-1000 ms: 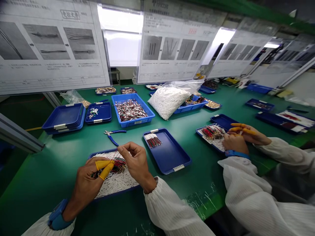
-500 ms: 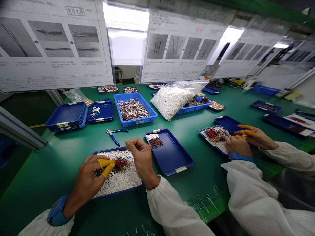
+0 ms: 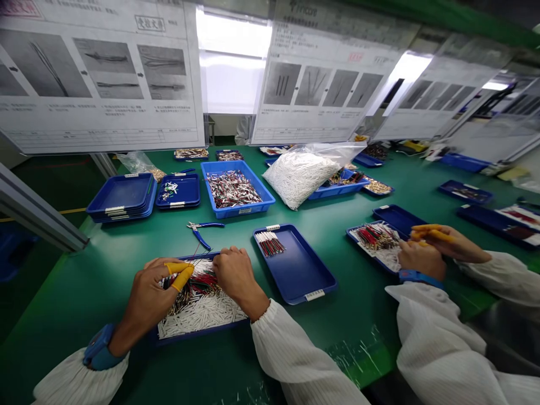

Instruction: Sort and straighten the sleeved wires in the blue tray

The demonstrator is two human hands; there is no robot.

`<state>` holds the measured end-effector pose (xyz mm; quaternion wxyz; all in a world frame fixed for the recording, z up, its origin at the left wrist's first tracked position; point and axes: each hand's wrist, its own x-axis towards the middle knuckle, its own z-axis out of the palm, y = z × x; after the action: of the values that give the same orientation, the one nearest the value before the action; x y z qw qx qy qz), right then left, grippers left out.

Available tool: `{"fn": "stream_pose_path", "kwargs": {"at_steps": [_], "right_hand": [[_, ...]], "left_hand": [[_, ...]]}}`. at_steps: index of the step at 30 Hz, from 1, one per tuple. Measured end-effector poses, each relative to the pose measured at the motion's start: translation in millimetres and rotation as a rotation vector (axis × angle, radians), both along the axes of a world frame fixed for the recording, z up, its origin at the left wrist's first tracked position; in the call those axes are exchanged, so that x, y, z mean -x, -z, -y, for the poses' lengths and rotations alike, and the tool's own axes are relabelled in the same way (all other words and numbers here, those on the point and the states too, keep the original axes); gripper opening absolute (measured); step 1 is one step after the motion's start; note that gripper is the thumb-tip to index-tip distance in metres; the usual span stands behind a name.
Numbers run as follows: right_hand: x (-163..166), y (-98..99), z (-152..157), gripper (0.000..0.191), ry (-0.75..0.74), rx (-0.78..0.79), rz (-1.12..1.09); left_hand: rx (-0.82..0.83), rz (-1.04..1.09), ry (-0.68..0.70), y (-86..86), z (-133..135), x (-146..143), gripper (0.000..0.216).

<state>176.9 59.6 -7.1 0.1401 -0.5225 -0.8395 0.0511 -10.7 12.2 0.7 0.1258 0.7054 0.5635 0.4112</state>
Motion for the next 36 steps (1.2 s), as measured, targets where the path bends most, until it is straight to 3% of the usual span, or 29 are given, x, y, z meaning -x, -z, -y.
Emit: {"fn": "stream_pose_path", "kwargs": {"at_steps": [5, 11, 15, 22, 36], "right_hand": [[-7.5, 0.9, -1.1, 0.01, -0.017, 0.016, -0.044], [-21.4, -2.0, 2.9, 0.01, -0.119, 0.035, -0.478], [-17.0, -5.4, 11.6, 0.01, -0.222, -0.004, -0.625], [-3.3, -5.0, 21.8, 0.008, -0.339, -0.106, -0.676], [2.3, -1.5, 24.4, 0.007, -0.347, -0.121, -0.786]], "left_hand": [[0.007, 0.005, 0.016, -2.2, 0.7, -0.1, 0.014], [0.026, 0.086, -0.032, -1.6, -0.8, 1.7, 0.016], [0.089, 0.178, -0.034, -1.7, 0.4, 0.7, 0.02], [0.144, 0.286, -0.005, -3.5, 3.3, -4.9, 0.019], [0.194, 0.315, -0.007, -6.7, 3.5, -4.0, 0.024]]}}
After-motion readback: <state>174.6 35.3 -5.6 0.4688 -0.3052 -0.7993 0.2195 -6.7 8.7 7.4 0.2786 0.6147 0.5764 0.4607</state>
